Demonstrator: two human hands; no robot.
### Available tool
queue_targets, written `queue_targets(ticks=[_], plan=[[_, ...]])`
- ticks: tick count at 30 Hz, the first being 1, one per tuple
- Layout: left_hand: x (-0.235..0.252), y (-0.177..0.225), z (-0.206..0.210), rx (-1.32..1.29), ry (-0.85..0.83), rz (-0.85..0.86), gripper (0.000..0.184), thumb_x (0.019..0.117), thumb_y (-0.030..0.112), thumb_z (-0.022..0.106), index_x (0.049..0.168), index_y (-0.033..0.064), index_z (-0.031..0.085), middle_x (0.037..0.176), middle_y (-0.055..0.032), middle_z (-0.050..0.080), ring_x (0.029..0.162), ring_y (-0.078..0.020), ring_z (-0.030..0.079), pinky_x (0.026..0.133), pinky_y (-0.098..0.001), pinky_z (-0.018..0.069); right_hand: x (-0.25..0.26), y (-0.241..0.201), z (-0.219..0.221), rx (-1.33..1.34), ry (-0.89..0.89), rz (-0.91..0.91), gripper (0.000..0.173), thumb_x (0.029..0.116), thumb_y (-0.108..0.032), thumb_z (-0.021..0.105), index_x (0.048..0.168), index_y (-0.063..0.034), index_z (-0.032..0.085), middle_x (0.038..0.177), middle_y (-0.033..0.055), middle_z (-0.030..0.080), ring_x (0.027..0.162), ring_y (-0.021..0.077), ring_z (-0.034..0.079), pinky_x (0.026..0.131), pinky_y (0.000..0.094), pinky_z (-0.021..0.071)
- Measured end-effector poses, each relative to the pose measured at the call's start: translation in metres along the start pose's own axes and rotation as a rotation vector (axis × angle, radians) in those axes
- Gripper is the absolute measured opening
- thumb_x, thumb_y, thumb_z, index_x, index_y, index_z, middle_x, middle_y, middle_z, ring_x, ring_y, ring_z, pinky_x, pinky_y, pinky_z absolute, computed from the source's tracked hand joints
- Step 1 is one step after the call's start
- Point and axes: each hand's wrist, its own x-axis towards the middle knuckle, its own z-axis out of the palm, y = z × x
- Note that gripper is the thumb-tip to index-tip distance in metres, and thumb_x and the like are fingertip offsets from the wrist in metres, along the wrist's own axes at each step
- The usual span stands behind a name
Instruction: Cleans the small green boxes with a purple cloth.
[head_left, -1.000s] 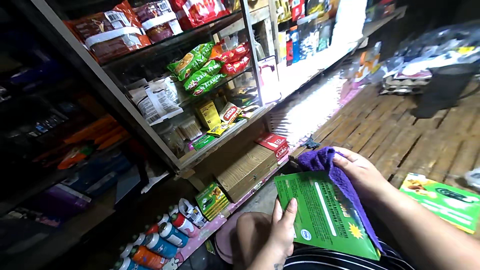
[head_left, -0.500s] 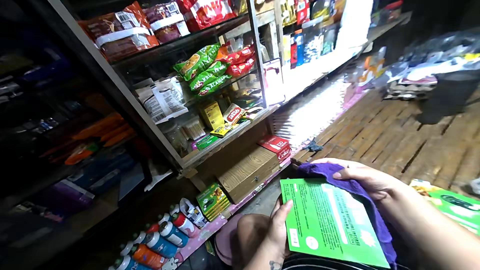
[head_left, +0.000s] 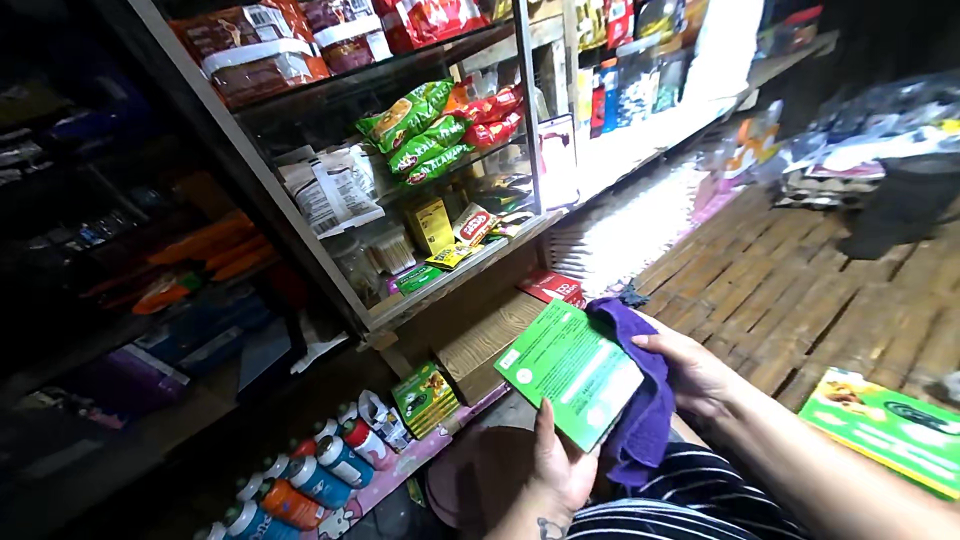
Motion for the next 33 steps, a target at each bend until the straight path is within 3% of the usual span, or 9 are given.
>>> queue_targets(ticks=[3,5,9,14,17,21,24,29,33], plan=[[0.001,0.000,0.000,0.015,0.009,0.015,0.076,0.0694,0.034,0.092,0.128,0.0021,0.055,0.118,-0.0208,0.069,0.107,-0.0344,0.070,0.096,-0.0491,0.0569,0.001,-0.002,0.001,-0.068,-0.070,-0.001,0.075,0.0850,-0.010,0.065,0.154,-0.0095,0.037,0.128,0.0098,0.067,0.108,0.0172,0.070,0.090,0.0343,0.0608],[0.000,0.001,0.000,0.047,-0.032,0.006,0.057,0.0748,0.026,0.085,0.120,0.0015,0.060,0.109,-0.0200,0.071,0.096,-0.0321,0.073,0.086,-0.0459,0.0607,-0.002,-0.009,0.004,-0.101,-0.061,-0.001,0.076,0.0844,-0.007,0.064,0.154,-0.0079,0.034,0.127,0.0081,0.066,0.107,0.0145,0.069,0.090,0.0323,0.0600],[-0.004,0.001,-0.002,0.060,-0.060,0.008,0.035,0.0785,0.016,0.077,0.109,0.0026,0.066,0.103,-0.0166,0.074,0.089,-0.0274,0.075,0.074,-0.0422,0.0629,-0.002,-0.007,-0.004,-0.081,-0.117,-0.047,0.074,0.0839,-0.015,0.073,0.151,-0.0108,0.042,0.124,0.0074,0.070,0.105,0.0160,0.072,0.089,0.0329,0.0616],[-0.008,-0.001,-0.006,0.151,-0.131,-0.042,0.026,0.0823,0.013,0.070,0.106,0.0033,0.068,0.102,-0.0150,0.075,0.089,-0.0248,0.075,0.072,-0.0400,0.0630,-0.006,-0.013,-0.006,-0.169,-0.138,-0.129,0.074,0.0888,-0.022,0.073,0.155,-0.0152,0.039,0.128,0.0030,0.069,0.108,0.0123,0.070,0.092,0.0286,0.0601],[-0.010,0.000,-0.009,0.238,-0.207,-0.112,0.023,0.0835,0.012,0.067,0.105,0.0055,0.069,0.100,-0.0134,0.076,0.087,-0.0235,0.076,0.070,-0.0390,0.0631,-0.010,-0.018,-0.002,-0.202,-0.047,-0.186,0.068,0.0918,-0.029,0.071,0.151,-0.0163,0.040,0.118,-0.0035,0.072,0.102,0.0062,0.071,0.088,0.0234,0.0606],[-0.015,-0.003,-0.009,0.335,-0.258,-0.220,0.021,0.0846,0.011,0.061,0.104,0.0077,0.070,0.096,-0.0113,0.077,0.082,-0.0211,0.076,0.069,-0.0367,0.0628,-0.011,-0.022,0.001,-0.216,0.040,-0.300,0.039,0.1056,-0.031,0.048,0.142,-0.0177,0.043,0.112,-0.0111,0.072,0.102,-0.0028,0.068,0.090,0.0166,0.0572],[-0.016,-0.003,-0.006,0.342,-0.233,-0.219,0.021,0.0839,0.009,0.060,0.103,0.0075,0.068,0.094,-0.0116,0.077,0.079,-0.0213,0.076,0.066,-0.0365,0.0629,-0.010,-0.017,0.001,-0.277,0.089,-0.338,0.047,0.1093,-0.031,0.036,0.153,-0.0133,0.034,0.130,-0.0088,0.064,0.117,-0.0044,0.060,0.101,0.0160,0.0502],[-0.015,-0.003,-0.011,0.258,-0.206,-0.131,0.020,0.0805,0.012,0.064,0.098,0.0076,0.072,0.091,-0.0121,0.077,0.076,-0.0205,0.075,0.061,-0.0352,0.0616,-0.017,-0.012,0.017,-0.301,0.178,-0.282,0.058,0.1089,-0.034,0.037,0.160,-0.0105,0.021,0.143,-0.0058,0.056,0.123,-0.0067,0.056,0.102,0.0135,0.0481],[-0.016,-0.002,-0.009,0.209,-0.164,-0.031,0.020,0.0778,0.011,0.066,0.097,0.0062,0.070,0.090,-0.0133,0.076,0.074,-0.0218,0.076,0.059,-0.0358,0.0614,-0.024,-0.008,0.023,-0.285,0.110,-0.261,0.063,0.1069,-0.038,0.043,0.158,-0.0092,0.021,0.136,-0.0076,0.061,0.117,-0.0054,0.060,0.099,0.0144,0.0515]])
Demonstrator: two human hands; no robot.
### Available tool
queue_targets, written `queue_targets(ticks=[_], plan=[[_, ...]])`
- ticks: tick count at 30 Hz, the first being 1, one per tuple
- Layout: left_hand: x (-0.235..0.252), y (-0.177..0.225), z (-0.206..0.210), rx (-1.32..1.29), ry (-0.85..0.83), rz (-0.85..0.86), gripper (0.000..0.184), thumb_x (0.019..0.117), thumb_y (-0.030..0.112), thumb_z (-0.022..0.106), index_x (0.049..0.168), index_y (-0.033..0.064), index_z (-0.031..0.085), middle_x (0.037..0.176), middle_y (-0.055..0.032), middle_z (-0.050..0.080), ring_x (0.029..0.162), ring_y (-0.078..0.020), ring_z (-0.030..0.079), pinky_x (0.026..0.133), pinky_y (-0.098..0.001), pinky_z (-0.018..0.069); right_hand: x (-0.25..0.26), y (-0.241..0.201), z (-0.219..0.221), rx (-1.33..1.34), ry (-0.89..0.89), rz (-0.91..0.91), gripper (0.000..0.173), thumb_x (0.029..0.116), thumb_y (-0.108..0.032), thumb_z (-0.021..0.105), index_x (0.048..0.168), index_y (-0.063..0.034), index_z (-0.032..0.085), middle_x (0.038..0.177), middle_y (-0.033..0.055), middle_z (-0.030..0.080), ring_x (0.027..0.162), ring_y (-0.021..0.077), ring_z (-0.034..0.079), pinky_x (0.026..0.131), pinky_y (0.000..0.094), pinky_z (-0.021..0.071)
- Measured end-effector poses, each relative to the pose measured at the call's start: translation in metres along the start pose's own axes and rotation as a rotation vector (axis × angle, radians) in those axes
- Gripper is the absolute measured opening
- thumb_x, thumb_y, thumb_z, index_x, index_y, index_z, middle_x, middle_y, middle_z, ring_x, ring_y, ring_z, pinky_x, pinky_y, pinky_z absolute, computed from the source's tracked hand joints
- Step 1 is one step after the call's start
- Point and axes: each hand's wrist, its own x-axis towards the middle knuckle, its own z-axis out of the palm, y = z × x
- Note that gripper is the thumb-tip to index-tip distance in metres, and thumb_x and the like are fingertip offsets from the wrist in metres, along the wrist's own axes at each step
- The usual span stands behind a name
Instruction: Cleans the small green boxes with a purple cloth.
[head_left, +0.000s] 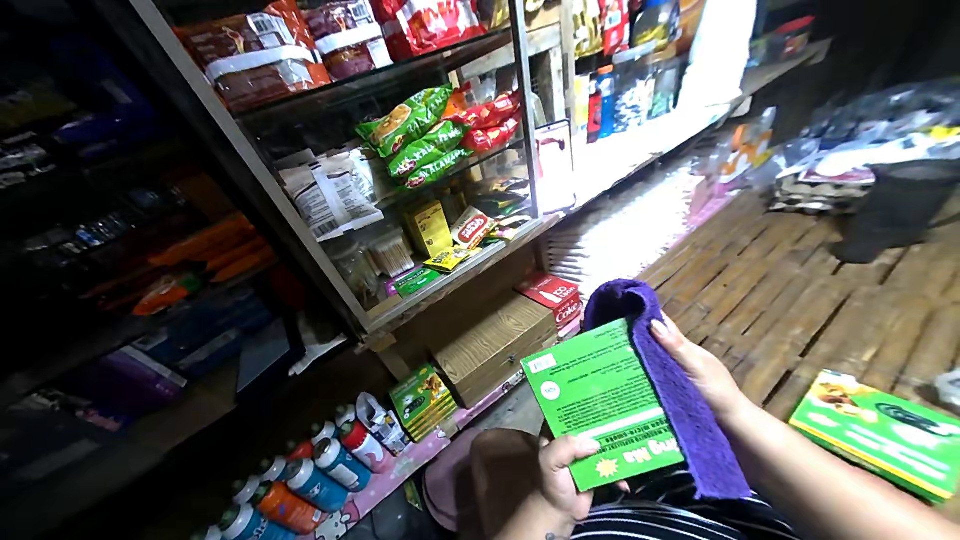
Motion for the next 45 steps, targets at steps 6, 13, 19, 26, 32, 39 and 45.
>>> queue_targets(ticks=[6,13,19,26,32,39,45], plan=[[0.003,0.002,-0.001,-0.092,0.027,0.134,0.021,0.0784,0.015,0.071,0.097,0.0054,0.073,0.091,-0.0142,0.076,0.077,-0.0224,0.076,0.059,-0.0364,0.0617,-0.005,-0.006,0.006,-0.026,-0.188,0.057,0.070,0.1037,-0.035,0.044,0.160,-0.0066,0.014,0.143,-0.0030,0.055,0.124,-0.0030,0.055,0.104,0.0163,0.0468],[0.005,0.003,-0.003,-0.049,-0.051,0.092,0.022,0.0811,0.016,0.070,0.100,0.0060,0.073,0.095,-0.0142,0.076,0.080,-0.0227,0.076,0.064,-0.0369,0.0625,-0.004,-0.001,-0.005,0.051,-0.247,0.016,0.080,0.1008,-0.042,0.058,0.161,-0.0126,0.015,0.139,-0.0057,0.061,0.121,0.0024,0.062,0.101,0.0219,0.0536],[0.001,0.003,0.002,0.094,-0.098,-0.057,0.022,0.0824,0.008,0.062,0.103,0.0085,0.071,0.092,-0.0102,0.077,0.078,-0.0195,0.076,0.067,-0.0358,0.0631,0.007,-0.023,-0.011,-0.126,-0.183,-0.016,0.081,0.0928,-0.023,0.059,0.162,-0.0166,0.018,0.140,-0.0029,0.059,0.116,0.0024,0.063,0.096,0.0208,0.0548],[0.002,0.005,0.004,0.013,-0.069,-0.125,0.042,0.0832,0.042,0.075,0.112,0.0113,0.068,0.100,-0.0109,0.076,0.087,-0.0223,0.076,0.069,-0.0385,0.0630,0.021,-0.012,-0.022,-0.141,-0.044,0.105,0.057,0.0950,-0.011,0.055,0.150,-0.0111,0.039,0.114,-0.0048,0.070,0.093,-0.0008,0.069,0.082,0.0168,0.0581],[0.008,-0.006,-0.002,-0.036,-0.191,0.087,0.093,0.0657,0.085,0.067,0.127,0.0153,0.067,0.118,-0.0109,0.073,0.108,-0.0262,0.071,0.094,-0.0440,0.0572,0.020,0.016,-0.012,0.191,0.149,0.213,0.049,0.1047,-0.013,0.044,0.152,-0.0123,0.035,0.118,0.0013,0.069,0.100,0.0046,0.070,0.084,0.0219,0.0600],[0.001,0.000,0.020,0.176,0.182,0.116,0.066,0.0794,0.043,0.083,0.123,0.0031,0.053,0.106,-0.0026,0.071,0.101,-0.0097,0.069,0.095,-0.0324,0.0557,-0.001,0.033,0.030,0.235,0.301,0.135,0.048,0.1062,-0.013,0.045,0.153,-0.0102,0.033,0.116,0.0058,0.069,0.099,0.0104,0.072,0.083,0.0278,0.0621],[0.003,0.002,0.022,0.147,0.204,0.164,0.038,0.0851,0.017,0.074,0.117,0.0031,0.058,0.099,-0.0058,0.074,0.094,-0.0131,0.072,0.089,-0.0342,0.0592,0.001,0.040,0.025,0.176,0.224,0.063,0.041,0.1021,-0.011,0.052,0.141,-0.0025,0.045,0.110,0.0101,0.072,0.095,0.0164,0.073,0.082,0.0326,0.0629]])
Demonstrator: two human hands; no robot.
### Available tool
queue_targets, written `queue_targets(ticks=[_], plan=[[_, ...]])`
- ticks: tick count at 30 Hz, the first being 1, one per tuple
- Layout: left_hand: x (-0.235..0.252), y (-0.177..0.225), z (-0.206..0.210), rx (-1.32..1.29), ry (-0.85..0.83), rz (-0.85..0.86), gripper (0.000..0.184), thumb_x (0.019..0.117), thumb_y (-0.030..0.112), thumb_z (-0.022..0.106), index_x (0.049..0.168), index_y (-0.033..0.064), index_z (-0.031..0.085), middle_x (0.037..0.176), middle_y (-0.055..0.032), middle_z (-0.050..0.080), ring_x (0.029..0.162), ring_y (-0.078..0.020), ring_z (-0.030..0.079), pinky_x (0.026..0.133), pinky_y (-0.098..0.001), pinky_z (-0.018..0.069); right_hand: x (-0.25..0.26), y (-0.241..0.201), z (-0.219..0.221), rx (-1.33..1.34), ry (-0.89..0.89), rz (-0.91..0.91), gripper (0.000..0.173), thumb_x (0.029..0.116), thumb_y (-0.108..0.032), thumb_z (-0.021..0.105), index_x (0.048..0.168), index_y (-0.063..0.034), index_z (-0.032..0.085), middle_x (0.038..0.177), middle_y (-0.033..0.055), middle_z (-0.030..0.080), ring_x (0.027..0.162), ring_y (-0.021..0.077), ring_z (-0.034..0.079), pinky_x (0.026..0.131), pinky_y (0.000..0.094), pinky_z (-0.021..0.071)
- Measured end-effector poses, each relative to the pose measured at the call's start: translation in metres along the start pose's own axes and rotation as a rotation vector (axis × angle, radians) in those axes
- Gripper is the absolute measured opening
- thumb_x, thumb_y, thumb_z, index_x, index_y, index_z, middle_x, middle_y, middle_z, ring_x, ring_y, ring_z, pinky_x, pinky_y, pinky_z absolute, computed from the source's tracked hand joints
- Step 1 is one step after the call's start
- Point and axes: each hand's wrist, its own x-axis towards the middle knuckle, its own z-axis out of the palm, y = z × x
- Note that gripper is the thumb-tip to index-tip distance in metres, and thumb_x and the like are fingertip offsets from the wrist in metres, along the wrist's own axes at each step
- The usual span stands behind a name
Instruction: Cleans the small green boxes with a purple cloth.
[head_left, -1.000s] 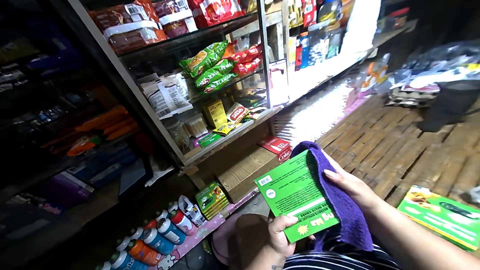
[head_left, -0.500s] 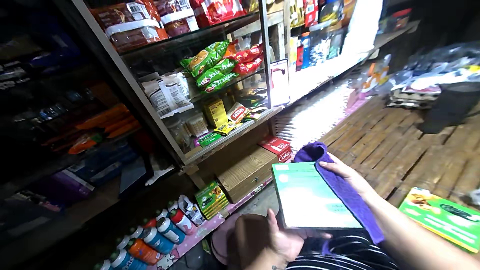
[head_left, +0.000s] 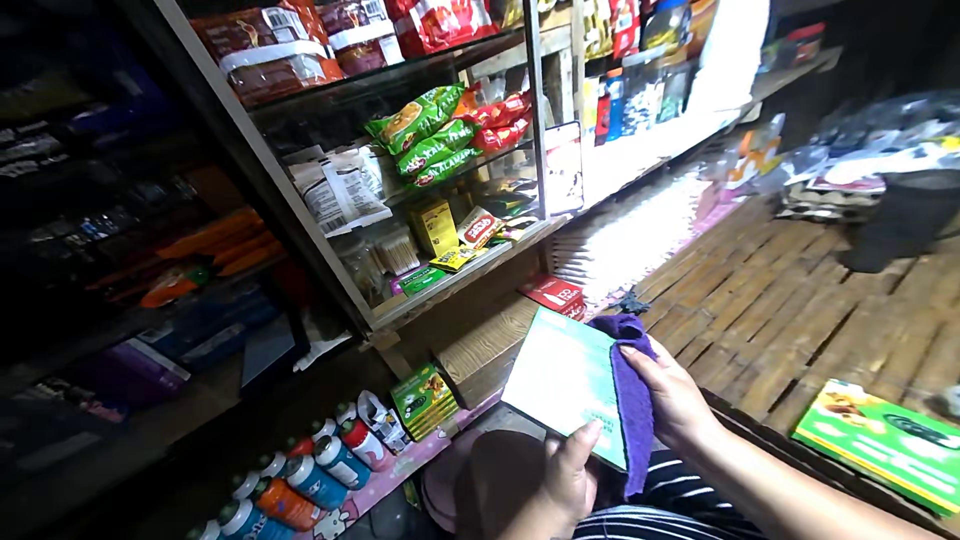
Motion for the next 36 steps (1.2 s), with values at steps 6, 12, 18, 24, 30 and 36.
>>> queue_targets(ticks=[6,12,18,24,30,36], plan=[[0.000,-0.008,-0.008,-0.047,-0.157,0.047,0.034,0.0806,0.007,0.077,0.112,0.0051,0.063,0.099,-0.0054,0.075,0.093,-0.0133,0.073,0.088,-0.0346,0.0597,0.005,-0.004,-0.009,-0.123,-0.035,-0.045,0.038,0.1005,-0.014,0.055,0.136,-0.0031,0.051,0.108,0.0067,0.072,0.094,0.0138,0.073,0.083,0.0303,0.0624],[-0.001,-0.011,-0.011,-0.009,-0.221,0.061,0.029,0.0837,-0.001,0.070,0.112,0.0040,0.065,0.102,-0.0054,0.076,0.097,-0.0130,0.072,0.091,-0.0346,0.0587,0.010,-0.002,-0.019,-0.279,-0.070,-0.216,0.037,0.1004,-0.016,0.057,0.135,-0.0020,0.056,0.120,0.0054,0.070,0.106,0.0119,0.070,0.093,0.0294,0.0595],[-0.003,-0.011,-0.013,0.178,-0.300,0.090,0.026,0.0876,-0.004,0.064,0.112,0.0035,0.067,0.104,-0.0007,0.076,0.101,-0.0080,0.071,0.095,-0.0316,0.0569,0.026,0.001,-0.040,-0.768,-0.160,-0.727,0.039,0.0949,-0.014,0.053,0.131,-0.0079,0.068,0.132,0.0181,0.061,0.126,0.0164,0.055,0.107,0.0293,0.0450],[-0.001,-0.010,-0.019,0.204,-0.346,0.113,0.030,0.0841,-0.007,0.063,0.111,0.0053,0.067,0.103,0.0009,0.076,0.098,-0.0064,0.071,0.092,-0.0301,0.0580,0.032,-0.008,-0.045,-0.834,-0.155,-0.816,0.037,0.0974,-0.013,0.053,0.131,-0.0073,0.068,0.126,0.0179,0.063,0.121,0.0164,0.058,0.106,0.0297,0.0450],[0.003,-0.014,-0.031,0.221,-0.447,0.131,0.031,0.0803,-0.003,0.064,0.108,0.0082,0.070,0.102,0.0016,0.076,0.097,-0.0063,0.071,0.089,-0.0300,0.0585,0.043,-0.025,-0.054,-0.728,-0.140,-0.656,0.042,0.0977,-0.014,0.055,0.137,-0.0016,0.059,0.129,0.0091,0.066,0.118,0.0068,0.062,0.103,0.0238,0.0502],[-0.001,-0.016,-0.024,0.233,-0.383,0.043,0.031,0.0782,-0.007,0.061,0.106,0.0068,0.067,0.097,0.0008,0.076,0.092,-0.0067,0.072,0.086,-0.0293,0.0593,0.052,-0.046,-0.059,-0.864,0.011,-0.683,0.050,0.0983,-0.024,0.057,0.145,-0.0089,0.053,0.139,0.0117,0.060,0.125,0.0121,0.059,0.107,0.0327,0.0487]])
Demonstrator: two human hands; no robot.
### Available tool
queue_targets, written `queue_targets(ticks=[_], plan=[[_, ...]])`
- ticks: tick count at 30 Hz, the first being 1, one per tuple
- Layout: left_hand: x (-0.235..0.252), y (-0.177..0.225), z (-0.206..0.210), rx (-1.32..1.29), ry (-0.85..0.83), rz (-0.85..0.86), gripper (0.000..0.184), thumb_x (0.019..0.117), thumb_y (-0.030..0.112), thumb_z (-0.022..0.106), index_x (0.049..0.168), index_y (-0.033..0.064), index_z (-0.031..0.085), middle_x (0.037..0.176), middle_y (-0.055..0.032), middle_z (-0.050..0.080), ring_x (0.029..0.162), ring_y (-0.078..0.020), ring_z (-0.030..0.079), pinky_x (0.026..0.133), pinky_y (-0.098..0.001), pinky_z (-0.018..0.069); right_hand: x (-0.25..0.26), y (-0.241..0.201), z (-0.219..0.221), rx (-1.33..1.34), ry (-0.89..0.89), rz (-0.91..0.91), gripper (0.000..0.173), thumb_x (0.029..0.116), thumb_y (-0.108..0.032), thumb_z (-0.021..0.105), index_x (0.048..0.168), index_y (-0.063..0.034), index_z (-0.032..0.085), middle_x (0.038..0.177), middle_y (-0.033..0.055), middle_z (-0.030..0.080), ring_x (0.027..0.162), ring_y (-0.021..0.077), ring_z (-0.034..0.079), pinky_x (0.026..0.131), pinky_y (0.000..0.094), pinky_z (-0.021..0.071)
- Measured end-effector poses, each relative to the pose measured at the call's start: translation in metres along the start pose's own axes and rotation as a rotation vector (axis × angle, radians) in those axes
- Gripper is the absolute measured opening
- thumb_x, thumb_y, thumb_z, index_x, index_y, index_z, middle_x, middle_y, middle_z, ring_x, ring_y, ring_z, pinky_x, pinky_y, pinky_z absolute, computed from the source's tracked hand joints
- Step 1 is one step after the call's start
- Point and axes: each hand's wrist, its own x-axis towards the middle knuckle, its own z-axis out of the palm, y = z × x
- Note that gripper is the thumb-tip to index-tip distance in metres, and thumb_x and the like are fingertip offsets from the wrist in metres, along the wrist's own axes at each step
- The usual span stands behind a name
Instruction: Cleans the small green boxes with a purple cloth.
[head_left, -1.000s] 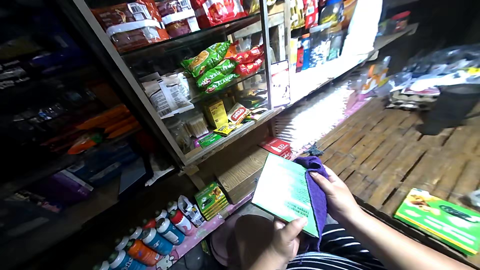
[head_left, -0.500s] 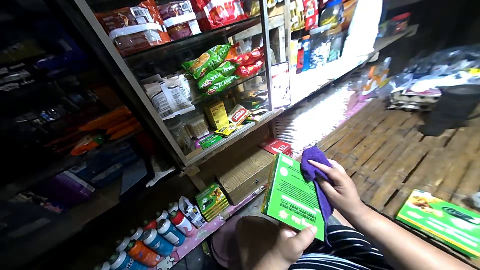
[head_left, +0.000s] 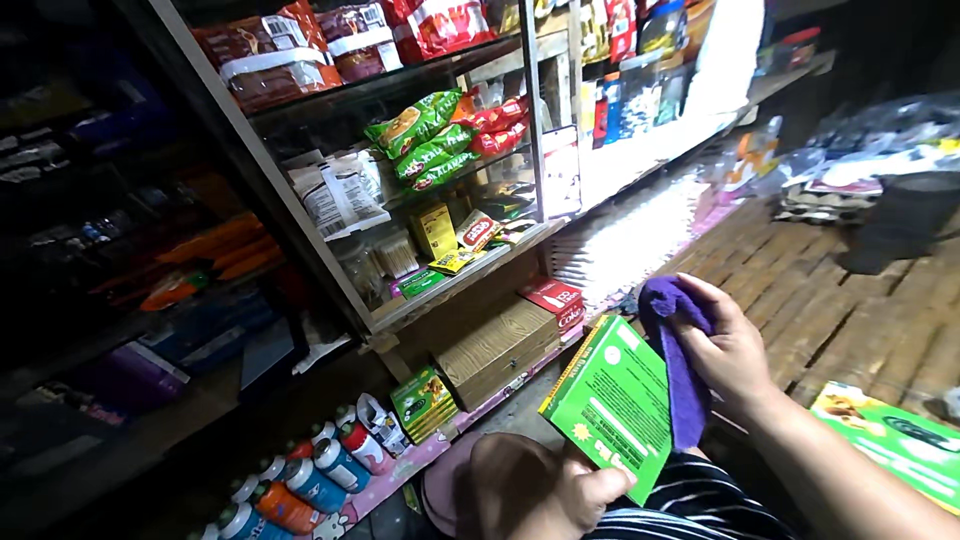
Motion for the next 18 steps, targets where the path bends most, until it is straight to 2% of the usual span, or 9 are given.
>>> queue_targets(ticks=[4,7,10,12,14,16,18], plan=[[0.007,0.008,0.011,-0.041,0.225,-0.085,0.036,0.0755,-0.012,0.059,0.109,0.0004,0.058,0.096,-0.0046,0.075,0.091,-0.0110,0.072,0.086,-0.0317,0.0599,-0.006,-0.005,0.004,-0.087,-0.010,-0.172,0.048,0.0969,-0.022,0.058,0.142,-0.0054,0.057,0.131,0.0181,0.062,0.122,0.0226,0.059,0.106,0.0399,0.0470],[0.011,0.009,0.013,-0.058,0.284,-0.084,0.037,0.0785,-0.012,0.058,0.113,-0.0015,0.055,0.098,-0.0062,0.074,0.092,-0.0120,0.072,0.088,-0.0324,0.0592,-0.025,-0.011,0.020,-0.138,-0.134,-0.344,0.046,0.0938,-0.022,0.058,0.139,-0.0126,0.062,0.124,0.0199,0.066,0.115,0.0298,0.063,0.100,0.0468,0.0510],[0.012,0.010,0.016,-0.046,0.312,-0.064,0.037,0.0803,-0.011,0.059,0.116,-0.0013,0.053,0.098,-0.0056,0.072,0.093,-0.0109,0.070,0.089,-0.0313,0.0581,-0.052,-0.026,0.041,-0.138,-0.324,-0.451,0.043,0.1006,-0.038,0.051,0.141,-0.0249,0.060,0.129,0.0149,0.065,0.119,0.0301,0.061,0.099,0.0499,0.0508],[0.012,0.010,0.015,-0.012,0.375,-0.064,0.029,0.0828,-0.009,0.054,0.110,0.0013,0.056,0.092,-0.0019,0.071,0.088,-0.0074,0.069,0.084,-0.0282,0.0580,-0.065,-0.039,0.049,-0.103,-0.434,-0.485,0.047,0.1051,-0.050,0.041,0.143,-0.0277,0.059,0.134,0.0120,0.063,0.125,0.0280,0.058,0.105,0.0496,0.0462],[0.012,0.012,0.015,0.049,0.477,-0.111,0.023,0.0855,-0.007,0.048,0.102,0.0032,0.061,0.086,0.0017,0.069,0.082,-0.0043,0.067,0.080,-0.0256,0.0568,-0.067,-0.047,0.052,-0.012,-0.522,-0.491,0.049,0.1077,-0.047,0.035,0.145,-0.0256,0.058,0.136,0.0121,0.061,0.128,0.0259,0.055,0.109,0.0469,0.0421],[0.012,0.011,0.014,0.061,0.495,-0.117,0.022,0.0871,-0.006,0.046,0.099,0.0030,0.062,0.087,0.0011,0.069,0.085,-0.0046,0.067,0.083,-0.0258,0.0561,-0.064,-0.049,0.052,0.022,-0.579,-0.512,0.047,0.1094,-0.039,0.032,0.146,-0.0251,0.057,0.139,0.0112,0.060,0.130,0.0241,0.054,0.111,0.0444,0.0403],[0.013,0.010,0.013,0.050,0.460,-0.102,0.020,0.0879,-0.004,0.048,0.099,0.0022,0.064,0.090,0.0000,0.070,0.089,-0.0055,0.067,0.086,-0.0262,0.0553,-0.058,-0.045,0.049,0.008,-0.622,-0.539,0.043,0.1092,-0.032,0.036,0.147,-0.0255,0.057,0.141,0.0100,0.059,0.131,0.0228,0.053,0.113,0.0418,0.0389]])
